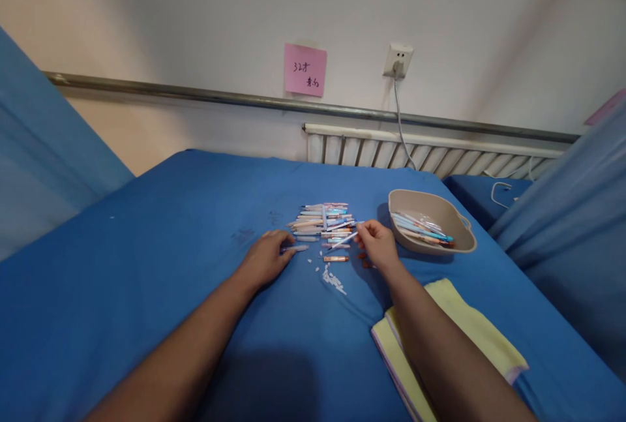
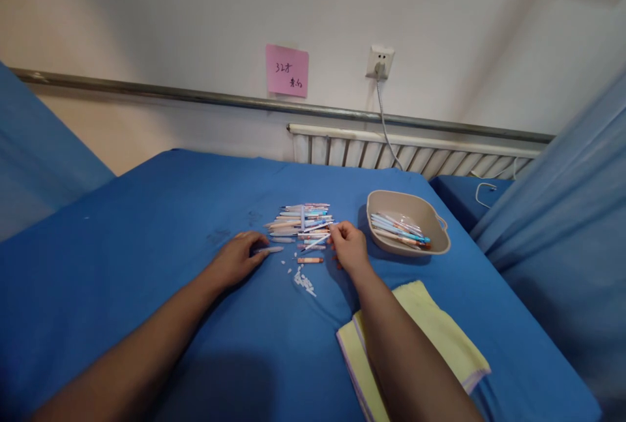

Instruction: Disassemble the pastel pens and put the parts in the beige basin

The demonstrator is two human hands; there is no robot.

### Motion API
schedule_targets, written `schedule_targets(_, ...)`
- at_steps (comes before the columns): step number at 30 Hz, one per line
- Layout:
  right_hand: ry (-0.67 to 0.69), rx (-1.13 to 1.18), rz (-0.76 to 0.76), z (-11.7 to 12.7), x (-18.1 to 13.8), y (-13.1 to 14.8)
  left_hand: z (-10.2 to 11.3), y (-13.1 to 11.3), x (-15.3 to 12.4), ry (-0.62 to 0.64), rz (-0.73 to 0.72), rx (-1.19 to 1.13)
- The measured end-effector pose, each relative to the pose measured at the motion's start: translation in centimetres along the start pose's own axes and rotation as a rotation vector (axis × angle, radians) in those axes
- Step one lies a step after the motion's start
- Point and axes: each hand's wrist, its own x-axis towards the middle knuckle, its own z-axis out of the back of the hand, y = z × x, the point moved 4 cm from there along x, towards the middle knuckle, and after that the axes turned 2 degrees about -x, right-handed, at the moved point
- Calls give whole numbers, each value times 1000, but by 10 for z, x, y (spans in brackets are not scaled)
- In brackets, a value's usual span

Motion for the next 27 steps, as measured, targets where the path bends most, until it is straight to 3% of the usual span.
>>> schedule_targets(3,57,-112,44,-6,-6,2,-5,-13,-2,-26,-135,23)
schedule_targets(7,87,-213,133,-7,-8,4,-24,-34,-4,64,-266,0)
schedule_targets(13,60,-251,52,-4,-3,-2,-41,-49,2,124,-252,115)
schedule_targets(21,7,-167,-98,-3,-2,-9,-40,-48,4,89,-233,185)
schedule_targets(27,-2,-166,-112,-3,-1,-9,-40,-49,0,69,-248,228)
